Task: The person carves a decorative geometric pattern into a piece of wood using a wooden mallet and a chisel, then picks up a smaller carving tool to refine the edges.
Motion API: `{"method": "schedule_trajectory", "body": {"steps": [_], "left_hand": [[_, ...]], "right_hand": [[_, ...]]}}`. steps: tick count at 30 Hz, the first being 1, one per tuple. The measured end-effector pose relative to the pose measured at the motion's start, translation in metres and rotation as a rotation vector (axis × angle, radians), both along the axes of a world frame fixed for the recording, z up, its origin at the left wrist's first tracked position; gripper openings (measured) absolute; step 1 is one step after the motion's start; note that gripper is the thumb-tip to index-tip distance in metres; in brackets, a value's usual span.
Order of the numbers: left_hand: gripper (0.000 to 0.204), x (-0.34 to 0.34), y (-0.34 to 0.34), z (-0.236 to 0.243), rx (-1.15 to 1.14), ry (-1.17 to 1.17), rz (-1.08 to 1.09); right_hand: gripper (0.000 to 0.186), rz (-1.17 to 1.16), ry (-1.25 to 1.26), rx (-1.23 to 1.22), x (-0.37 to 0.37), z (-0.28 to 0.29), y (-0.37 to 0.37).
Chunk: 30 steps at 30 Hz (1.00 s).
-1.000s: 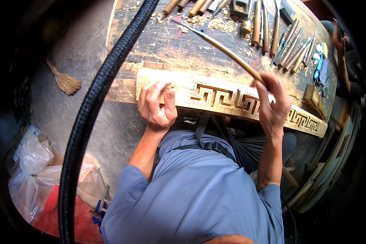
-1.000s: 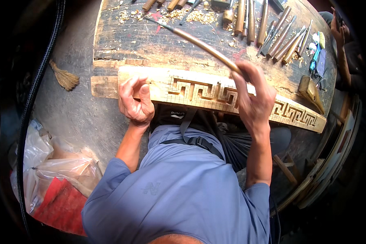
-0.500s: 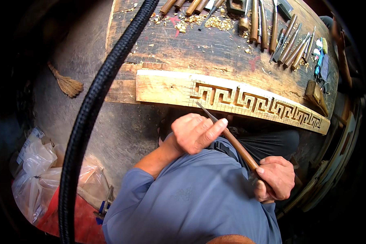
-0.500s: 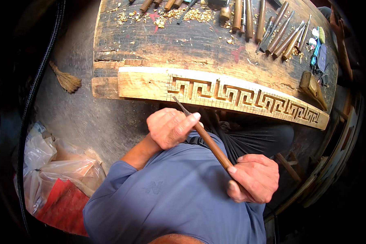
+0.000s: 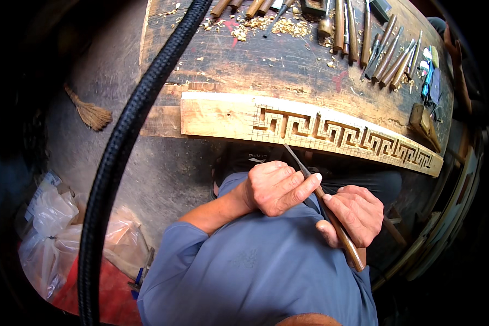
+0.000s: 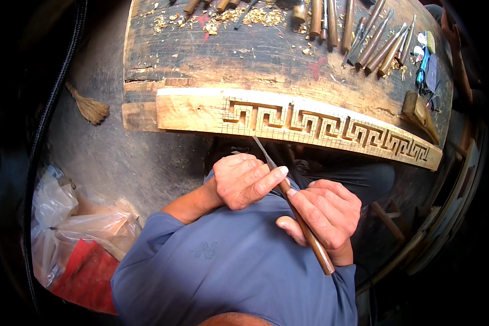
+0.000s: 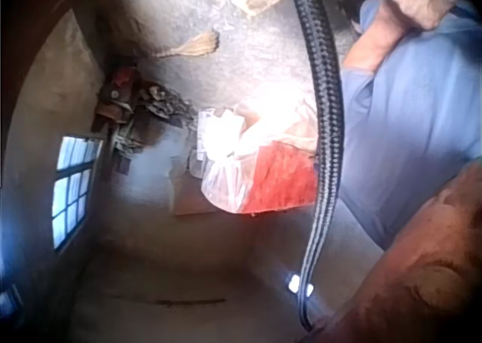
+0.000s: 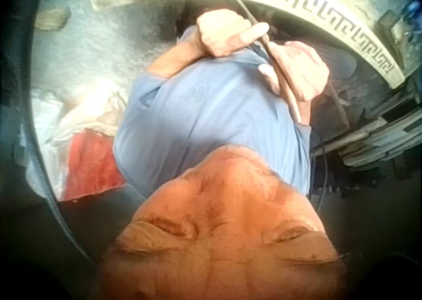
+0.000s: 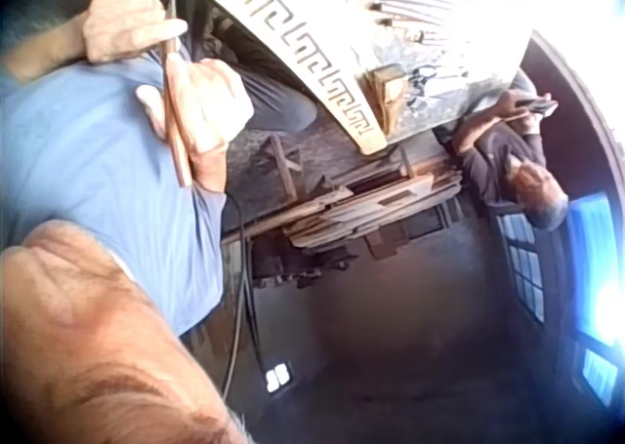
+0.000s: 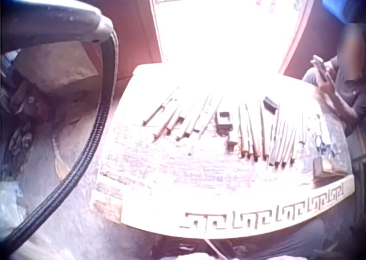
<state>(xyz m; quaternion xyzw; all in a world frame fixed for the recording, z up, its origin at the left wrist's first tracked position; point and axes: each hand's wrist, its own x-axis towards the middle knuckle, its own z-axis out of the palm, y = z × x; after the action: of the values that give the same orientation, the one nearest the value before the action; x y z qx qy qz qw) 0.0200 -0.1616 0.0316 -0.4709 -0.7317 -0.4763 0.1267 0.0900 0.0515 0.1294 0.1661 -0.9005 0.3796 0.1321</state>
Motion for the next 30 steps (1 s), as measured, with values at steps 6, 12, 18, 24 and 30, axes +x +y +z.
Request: {"method": "schedule_trajectory", "body": {"steps": [6,12,18,24,30], "left_hand": [[0.043,-0.013,-0.006,0.004,-0.026,-0.022,0.021],[0.042,-0.019,-0.018,-0.009,-0.082,-0.011,0.124],[0.041,-0.019,-0.021,-0.013,-0.172,-0.039,0.128],[0.044,-0.020,-0.011,-0.023,-0.206,-0.039,0.182],[0.047,-0.021,-0.005,-0.022,-0.215,-0.050,0.227]], "right_hand": [[0.041,0.006,-0.022,-0.036,-0.008,-0.003,-0.002],[0.045,-0.036,-0.091,-0.156,-0.022,-0.018,-0.012],[0.043,-0.073,-0.194,-0.220,-0.020,-0.031,-0.005],[0.035,-0.238,-0.348,-0.453,-0.014,-0.041,-0.007],[0.045,-0.419,-0.630,-0.929,-0.007,-0.076,0.000]]}}
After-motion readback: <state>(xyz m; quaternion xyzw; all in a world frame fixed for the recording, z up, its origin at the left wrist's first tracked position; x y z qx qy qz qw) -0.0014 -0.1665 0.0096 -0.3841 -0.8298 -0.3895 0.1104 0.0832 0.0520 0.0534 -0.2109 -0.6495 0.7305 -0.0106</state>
